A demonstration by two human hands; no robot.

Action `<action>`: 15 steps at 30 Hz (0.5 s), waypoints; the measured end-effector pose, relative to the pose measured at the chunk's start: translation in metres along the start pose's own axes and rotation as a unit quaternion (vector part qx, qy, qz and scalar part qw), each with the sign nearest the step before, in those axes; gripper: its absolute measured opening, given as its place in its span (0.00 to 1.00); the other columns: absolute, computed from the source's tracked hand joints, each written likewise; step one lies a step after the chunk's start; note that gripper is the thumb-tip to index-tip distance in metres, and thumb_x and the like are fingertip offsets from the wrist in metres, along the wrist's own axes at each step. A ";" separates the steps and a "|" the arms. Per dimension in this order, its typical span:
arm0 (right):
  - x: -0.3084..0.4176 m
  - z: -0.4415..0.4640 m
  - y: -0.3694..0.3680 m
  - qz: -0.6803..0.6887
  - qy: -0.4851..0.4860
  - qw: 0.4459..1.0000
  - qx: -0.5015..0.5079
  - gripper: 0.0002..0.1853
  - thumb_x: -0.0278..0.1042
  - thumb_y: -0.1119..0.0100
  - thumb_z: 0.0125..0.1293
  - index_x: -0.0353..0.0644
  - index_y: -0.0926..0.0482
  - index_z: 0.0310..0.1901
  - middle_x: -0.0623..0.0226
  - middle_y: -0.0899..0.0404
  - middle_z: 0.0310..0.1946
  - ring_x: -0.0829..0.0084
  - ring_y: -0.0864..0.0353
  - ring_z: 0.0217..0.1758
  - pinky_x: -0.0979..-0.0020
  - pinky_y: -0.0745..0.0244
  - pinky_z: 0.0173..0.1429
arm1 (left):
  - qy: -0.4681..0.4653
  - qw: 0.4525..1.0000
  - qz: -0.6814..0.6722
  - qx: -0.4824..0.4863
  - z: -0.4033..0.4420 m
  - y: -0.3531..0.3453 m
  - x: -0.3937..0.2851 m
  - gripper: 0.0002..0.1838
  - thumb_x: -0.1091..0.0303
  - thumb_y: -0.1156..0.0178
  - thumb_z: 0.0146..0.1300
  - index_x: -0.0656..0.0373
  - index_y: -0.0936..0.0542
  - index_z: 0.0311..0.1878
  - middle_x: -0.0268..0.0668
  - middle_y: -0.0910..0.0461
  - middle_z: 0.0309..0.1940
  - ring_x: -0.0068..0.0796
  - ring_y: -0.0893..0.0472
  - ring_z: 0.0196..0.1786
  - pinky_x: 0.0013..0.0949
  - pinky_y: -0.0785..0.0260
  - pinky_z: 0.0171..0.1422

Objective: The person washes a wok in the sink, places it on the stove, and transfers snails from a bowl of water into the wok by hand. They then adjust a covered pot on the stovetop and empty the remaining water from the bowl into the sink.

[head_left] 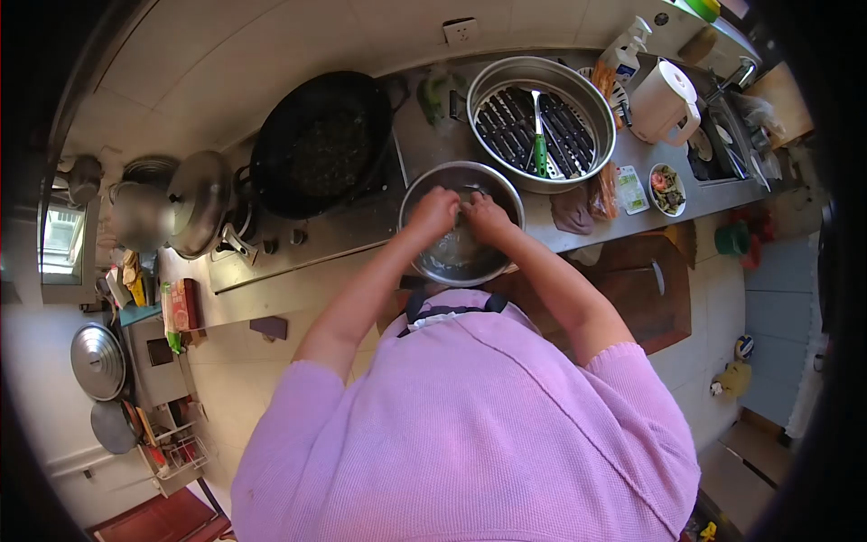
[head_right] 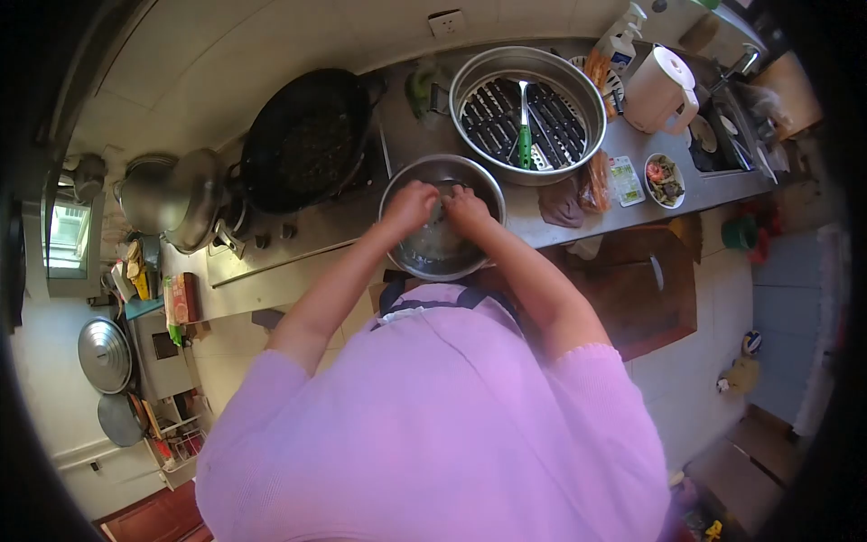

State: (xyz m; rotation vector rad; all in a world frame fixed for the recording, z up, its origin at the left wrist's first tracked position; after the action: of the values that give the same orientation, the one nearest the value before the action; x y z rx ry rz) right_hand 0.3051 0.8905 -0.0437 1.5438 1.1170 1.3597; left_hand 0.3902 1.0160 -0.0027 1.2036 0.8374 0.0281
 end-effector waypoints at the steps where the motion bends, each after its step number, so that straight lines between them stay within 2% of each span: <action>1: -0.001 0.004 0.001 -0.015 0.011 1.000 -0.018 0.18 0.31 0.47 0.54 0.44 0.26 0.48 0.51 0.32 0.48 0.50 0.28 0.50 0.58 0.27 0.51 | 0.020 0.999 0.042 0.013 -0.003 -0.022 0.005 0.11 0.70 0.46 0.55 0.56 0.23 0.42 0.47 0.25 0.40 0.47 0.24 0.45 0.43 0.30 0.48; 6: -0.021 0.023 -0.039 -0.026 0.002 0.998 -0.065 0.14 0.32 0.51 0.57 0.43 0.25 0.45 0.50 0.29 0.44 0.50 0.27 0.49 0.57 0.26 0.48 | 0.043 0.985 0.158 0.044 -0.005 -0.057 0.018 0.15 0.70 0.45 0.53 0.55 0.24 0.46 0.47 0.28 0.45 0.47 0.26 0.50 0.46 0.29 0.50; 8: -0.019 0.019 -0.033 -0.023 -0.021 0.999 -0.013 0.14 0.32 0.52 0.58 0.43 0.25 0.46 0.49 0.26 0.41 0.51 0.24 0.45 0.57 0.25 0.46 | 0.081 0.980 0.167 0.071 -0.006 -0.058 0.022 0.16 0.70 0.44 0.52 0.56 0.24 0.46 0.48 0.28 0.45 0.46 0.26 0.50 0.46 0.29 0.50; 12: -0.020 0.003 -0.038 -0.019 -0.024 0.992 0.122 0.14 0.35 0.50 0.58 0.41 0.23 0.44 0.48 0.22 0.35 0.54 0.19 0.39 0.57 0.24 0.43 | 0.175 0.955 0.145 0.189 -0.016 -0.056 0.022 0.16 0.70 0.45 0.50 0.59 0.22 0.44 0.52 0.26 0.46 0.49 0.24 0.50 0.44 0.28 0.51; 15: -0.010 0.002 -0.042 -0.087 0.076 0.953 0.281 0.16 0.36 0.46 0.55 0.37 0.21 0.42 0.50 0.20 0.35 0.59 0.18 0.40 0.57 0.23 0.42 | 0.217 0.934 0.115 0.261 -0.027 -0.072 0.027 0.15 0.70 0.45 0.50 0.59 0.20 0.42 0.52 0.24 0.45 0.48 0.22 0.48 0.43 0.28 0.51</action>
State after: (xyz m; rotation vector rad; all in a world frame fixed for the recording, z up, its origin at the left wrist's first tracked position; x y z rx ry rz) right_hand 0.3018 0.8941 -0.0868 1.6891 1.8076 1.1066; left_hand 0.3642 1.0210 -0.0799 1.8350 1.1247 0.2857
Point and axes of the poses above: each hand's wrist, its own z-axis towards the middle knuckle, its own y-axis out of the back of the hand, x = y × z, the point moved 2 cm from there along z, towards the middle knuckle
